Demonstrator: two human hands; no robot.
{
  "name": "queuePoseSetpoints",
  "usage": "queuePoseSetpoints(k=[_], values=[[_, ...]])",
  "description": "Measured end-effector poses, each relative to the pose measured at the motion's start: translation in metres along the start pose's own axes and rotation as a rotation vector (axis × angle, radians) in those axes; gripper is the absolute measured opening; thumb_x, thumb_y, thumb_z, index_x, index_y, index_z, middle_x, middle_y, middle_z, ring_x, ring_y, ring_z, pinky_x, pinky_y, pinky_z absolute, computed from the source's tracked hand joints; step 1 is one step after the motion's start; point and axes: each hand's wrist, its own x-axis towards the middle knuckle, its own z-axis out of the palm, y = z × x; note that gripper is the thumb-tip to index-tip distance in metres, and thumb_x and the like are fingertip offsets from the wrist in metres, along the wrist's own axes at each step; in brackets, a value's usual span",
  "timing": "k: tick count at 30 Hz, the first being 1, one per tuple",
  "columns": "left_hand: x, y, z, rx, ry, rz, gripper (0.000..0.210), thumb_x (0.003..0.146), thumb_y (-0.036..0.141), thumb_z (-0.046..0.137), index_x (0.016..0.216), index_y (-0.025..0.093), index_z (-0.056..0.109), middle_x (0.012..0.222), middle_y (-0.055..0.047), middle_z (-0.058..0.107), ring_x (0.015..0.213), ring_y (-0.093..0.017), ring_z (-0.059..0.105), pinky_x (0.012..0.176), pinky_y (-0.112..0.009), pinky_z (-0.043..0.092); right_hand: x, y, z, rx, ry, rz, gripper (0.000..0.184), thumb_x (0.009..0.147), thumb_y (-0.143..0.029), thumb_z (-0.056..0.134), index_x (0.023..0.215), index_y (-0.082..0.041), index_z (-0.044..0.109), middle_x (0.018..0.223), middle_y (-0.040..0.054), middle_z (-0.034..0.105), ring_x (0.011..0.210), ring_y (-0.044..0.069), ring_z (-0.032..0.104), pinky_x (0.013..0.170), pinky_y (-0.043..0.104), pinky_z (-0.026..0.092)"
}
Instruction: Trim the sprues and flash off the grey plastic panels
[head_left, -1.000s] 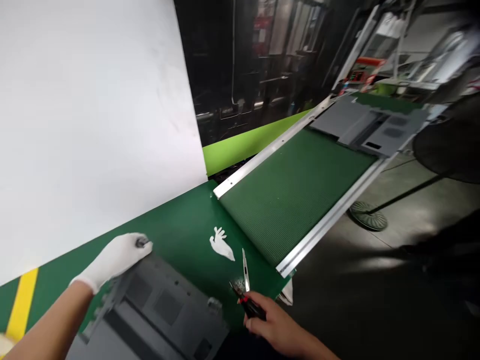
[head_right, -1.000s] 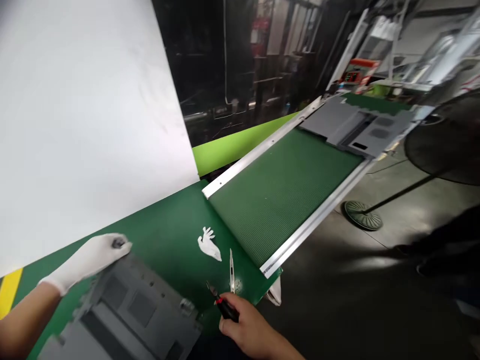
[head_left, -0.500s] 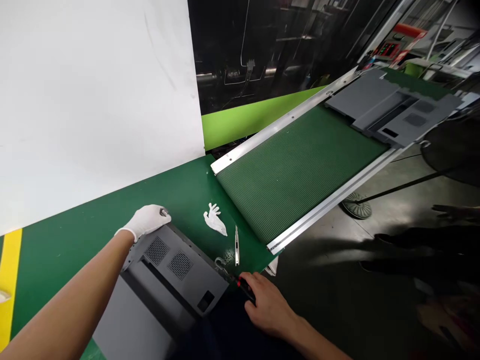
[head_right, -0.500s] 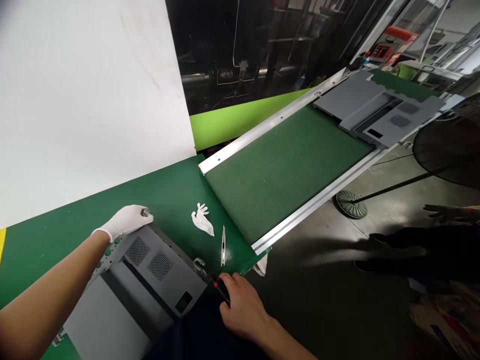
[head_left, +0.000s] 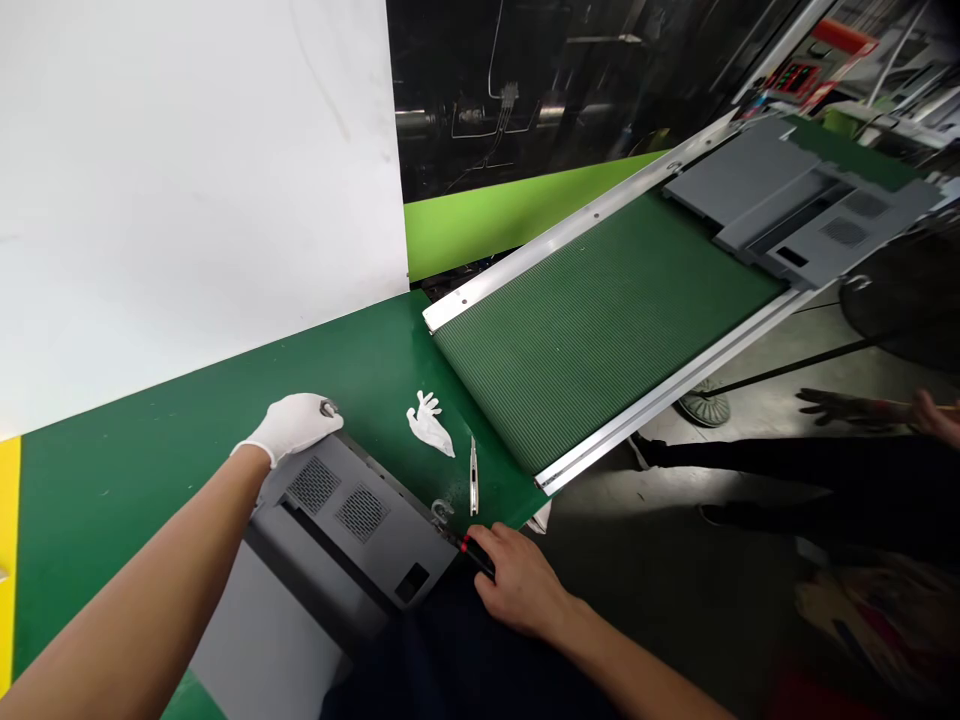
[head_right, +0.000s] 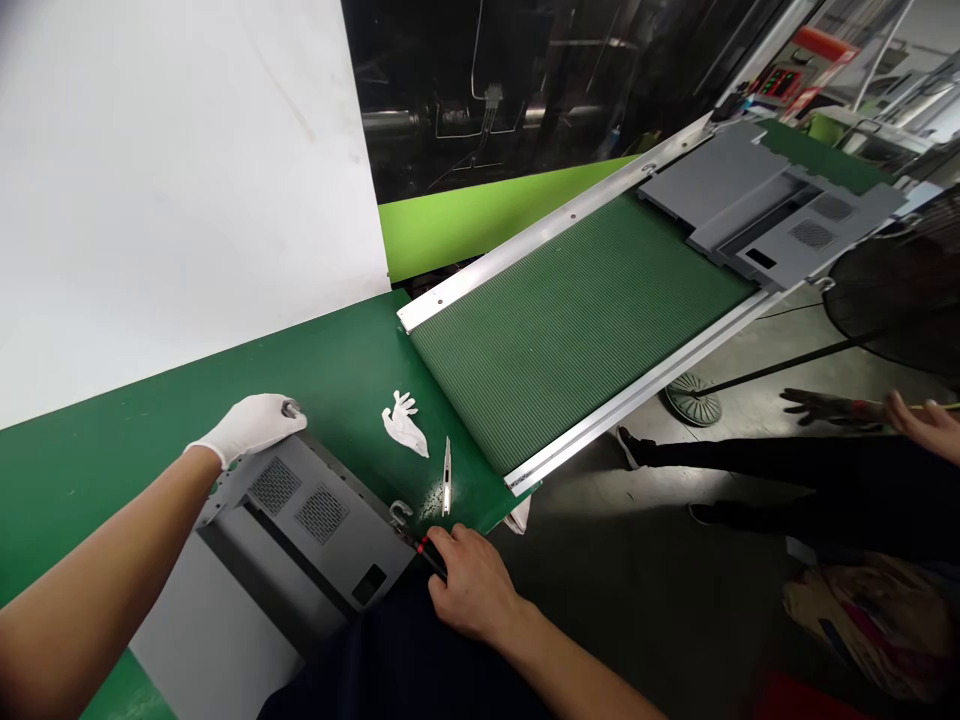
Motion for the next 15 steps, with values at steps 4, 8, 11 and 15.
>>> queuePoseSetpoints(k=[4,8,11,15], values=[[-0.002,0.002,0.0,0.004,-0.002,0.009,0.032,0.089,0.04,0.046,0.078,0.017,0.064,0.081,-0.009,0.067,0.072,-0.021,0.053,0.069,-0.032,0.038,0.006,-0.003,0.003,-0.062,0.026,-0.017,0.058,0.086,-0.026,0.052,0.144,-0.025,0.058,0.114,0.01,0.066,0.107,0.027,0.064,0.097,0.038,0.049],[0.001,0.003,0.0,0.0,-0.002,-0.005,0.032,0.086,0.042,0.048,0.082,0.017,0.068,0.086,-0.009,0.07,0.075,-0.022,0.056,0.07,-0.032,0.039,0.009,-0.005,0.004,-0.081,0.005,0.002,0.053,0.088,-0.027,0.052,0.14,-0.026,0.06,0.111,0.0089,0.068,0.104,0.026,0.066,0.093,0.037,0.05],[0.004,0.005,-0.001,-0.003,0.005,-0.027,0.028,0.082,0.044,0.053,0.079,0.02,0.068,0.086,-0.008,0.072,0.078,-0.025,0.06,0.07,-0.032,0.041,0.011,-0.008,0.003,-0.106,0.004,0.016,0.045,0.088,-0.03,0.051,0.131,-0.027,0.063,0.109,0.009,0.069,0.099,0.027,0.068,0.088,0.038,0.051],[0.009,0.0,0.001,-0.013,0.004,-0.037,0.028,0.082,0.045,0.053,0.076,0.023,0.067,0.085,-0.006,0.074,0.083,-0.028,0.064,0.073,-0.032,0.042,0.014,-0.012,0.003,-0.145,0.014,0.031,0.04,0.085,-0.035,0.052,0.122,-0.025,0.065,0.108,0.012,0.071,0.094,0.032,0.071,0.083,0.043,0.055]])
